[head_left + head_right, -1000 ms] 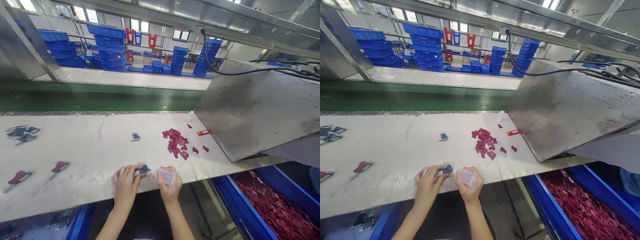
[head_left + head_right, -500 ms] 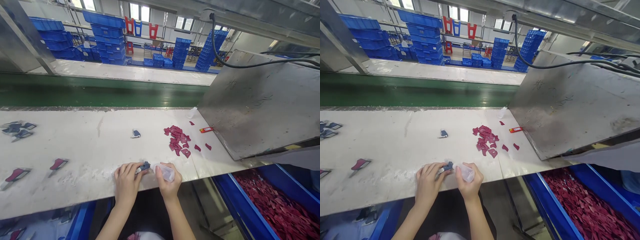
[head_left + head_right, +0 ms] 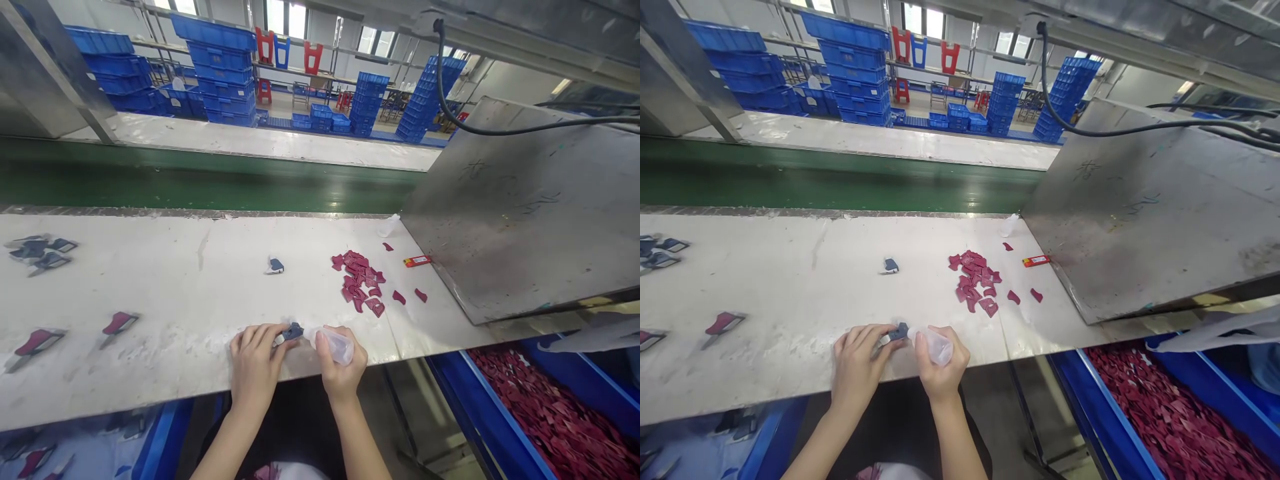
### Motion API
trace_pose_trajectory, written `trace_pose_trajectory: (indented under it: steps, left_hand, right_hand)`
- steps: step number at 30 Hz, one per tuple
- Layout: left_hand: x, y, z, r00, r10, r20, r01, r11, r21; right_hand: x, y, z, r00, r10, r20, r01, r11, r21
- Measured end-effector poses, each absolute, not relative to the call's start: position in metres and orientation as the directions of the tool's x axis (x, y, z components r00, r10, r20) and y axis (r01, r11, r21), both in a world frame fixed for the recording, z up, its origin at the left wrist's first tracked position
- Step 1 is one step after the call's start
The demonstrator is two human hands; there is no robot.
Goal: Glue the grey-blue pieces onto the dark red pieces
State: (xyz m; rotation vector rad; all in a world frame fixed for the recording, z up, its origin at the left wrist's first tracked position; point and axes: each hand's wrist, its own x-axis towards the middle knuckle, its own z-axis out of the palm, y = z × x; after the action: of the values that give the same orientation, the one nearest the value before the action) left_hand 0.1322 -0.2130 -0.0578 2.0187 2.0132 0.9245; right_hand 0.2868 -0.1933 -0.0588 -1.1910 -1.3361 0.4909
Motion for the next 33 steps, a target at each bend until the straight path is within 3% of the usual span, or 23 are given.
trace_pose_trajectory:
  steps: [18, 33]
  left_hand:
    - [0.134, -0.213, -0.057, -0.082, 0.924, 0.374, 0.878, -0.111, 0.466]
    - [0.134, -0.212, -0.059, -0.104, 0.927, 0.36, 0.857, -0.1, 0.506]
  right_hand:
    - [0.287, -0.196, -0.064, 0.337, 0.825, 0.453, 0.314, 0.356, -0.88]
    - [0.287, -0.197, -0.054, 0.334, 0.864, 0.376, 0.256, 0.301, -0.919]
